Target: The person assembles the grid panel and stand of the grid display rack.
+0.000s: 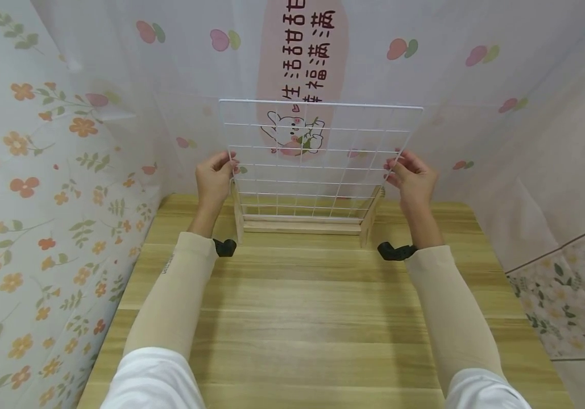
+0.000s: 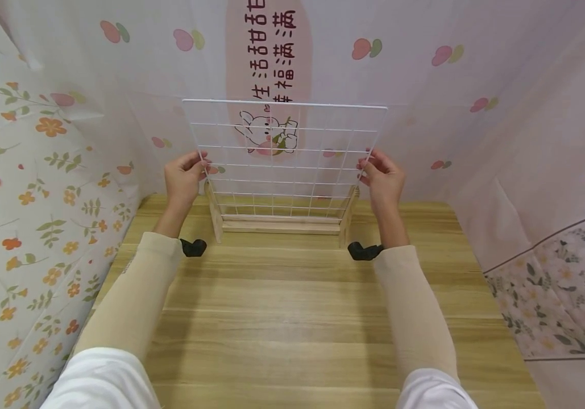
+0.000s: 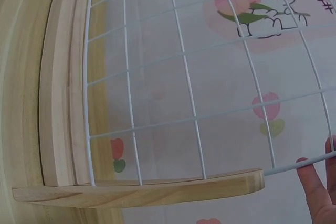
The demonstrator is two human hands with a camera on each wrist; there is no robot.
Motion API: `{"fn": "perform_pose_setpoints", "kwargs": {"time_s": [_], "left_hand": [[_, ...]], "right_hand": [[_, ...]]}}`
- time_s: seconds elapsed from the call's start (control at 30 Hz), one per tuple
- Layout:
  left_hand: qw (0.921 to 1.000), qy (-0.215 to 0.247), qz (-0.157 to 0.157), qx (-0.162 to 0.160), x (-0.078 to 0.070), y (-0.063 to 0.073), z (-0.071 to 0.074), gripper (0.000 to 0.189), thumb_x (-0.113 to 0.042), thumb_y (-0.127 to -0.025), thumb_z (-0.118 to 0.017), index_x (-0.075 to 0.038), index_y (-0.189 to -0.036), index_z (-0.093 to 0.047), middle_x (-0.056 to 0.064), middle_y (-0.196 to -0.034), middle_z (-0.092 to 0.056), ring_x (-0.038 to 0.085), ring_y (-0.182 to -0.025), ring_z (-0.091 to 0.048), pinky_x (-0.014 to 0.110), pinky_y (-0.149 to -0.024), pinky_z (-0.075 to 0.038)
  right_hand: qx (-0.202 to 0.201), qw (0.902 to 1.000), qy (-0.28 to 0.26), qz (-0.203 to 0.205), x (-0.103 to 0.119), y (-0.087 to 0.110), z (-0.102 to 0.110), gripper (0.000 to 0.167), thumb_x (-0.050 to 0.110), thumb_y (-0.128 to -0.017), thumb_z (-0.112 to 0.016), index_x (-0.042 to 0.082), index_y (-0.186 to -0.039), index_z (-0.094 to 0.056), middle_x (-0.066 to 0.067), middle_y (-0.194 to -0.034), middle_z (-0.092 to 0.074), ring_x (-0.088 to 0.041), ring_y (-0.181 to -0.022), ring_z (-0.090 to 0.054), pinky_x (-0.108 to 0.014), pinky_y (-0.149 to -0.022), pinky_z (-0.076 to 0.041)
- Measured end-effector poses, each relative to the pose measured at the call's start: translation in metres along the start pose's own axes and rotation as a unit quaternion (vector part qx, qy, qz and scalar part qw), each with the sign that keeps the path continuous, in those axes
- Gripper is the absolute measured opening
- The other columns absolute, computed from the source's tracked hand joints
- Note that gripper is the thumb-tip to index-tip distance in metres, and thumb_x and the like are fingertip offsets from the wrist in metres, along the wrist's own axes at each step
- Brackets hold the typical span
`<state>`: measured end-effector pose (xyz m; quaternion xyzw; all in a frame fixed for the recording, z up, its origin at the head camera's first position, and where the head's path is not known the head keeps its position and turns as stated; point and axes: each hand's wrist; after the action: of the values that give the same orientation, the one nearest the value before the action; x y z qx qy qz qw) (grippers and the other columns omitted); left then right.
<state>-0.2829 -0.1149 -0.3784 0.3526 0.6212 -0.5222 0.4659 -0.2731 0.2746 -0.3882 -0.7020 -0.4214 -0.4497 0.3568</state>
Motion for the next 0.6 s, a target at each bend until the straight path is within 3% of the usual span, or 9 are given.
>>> {"fn": "perform_pose_setpoints", "kwargs": {"time_s": [0.47, 0.6], "left_hand": [[0.9998, -0.018, 0.004, 0.005, 0.0038, 0.0042, 0.0001, 0.018, 0.013, -0.090, -0.054, 0.019, -0.102, -0.066, 0.039, -0.097, -0.064, 0.000, -0.064, -0.060, 0.017, -0.061, -0.051], [0.9998, -0.022, -0.002, 0.005, 0.0080, 0.0043, 0.0006, 0.018, 0.014, -0.089, -0.053, 0.020, -0.101, -0.066, 0.041, -0.096, -0.063, 0.009, -0.066, -0.063, 0.019, -0.059, -0.050]], "right_hand": [[0.001, 0.9999, 0.015, 0.006, -0.0077, 0.0021, 0.0008, 0.021, -0.006, -0.084, -0.070, 0.004, -0.103, -0.074, -0.007, -0.081, -0.071, -0.017, -0.072, -0.070, -0.032, -0.066, -0.060], [0.002, 0.9996, 0.027, 0.007, -0.0091, 0.0032, 0.0011, 0.020, -0.005, -0.085, -0.070, 0.004, -0.103, -0.074, -0.006, -0.081, -0.072, -0.016, -0.073, -0.070, -0.032, -0.067, -0.060]]}}
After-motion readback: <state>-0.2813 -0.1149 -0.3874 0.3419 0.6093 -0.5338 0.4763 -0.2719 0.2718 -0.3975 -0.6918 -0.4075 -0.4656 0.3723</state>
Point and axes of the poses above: each hand's wrist, its own y-axis away from the middle knuckle, its own z-axis out of the back of the hand, x = y × z
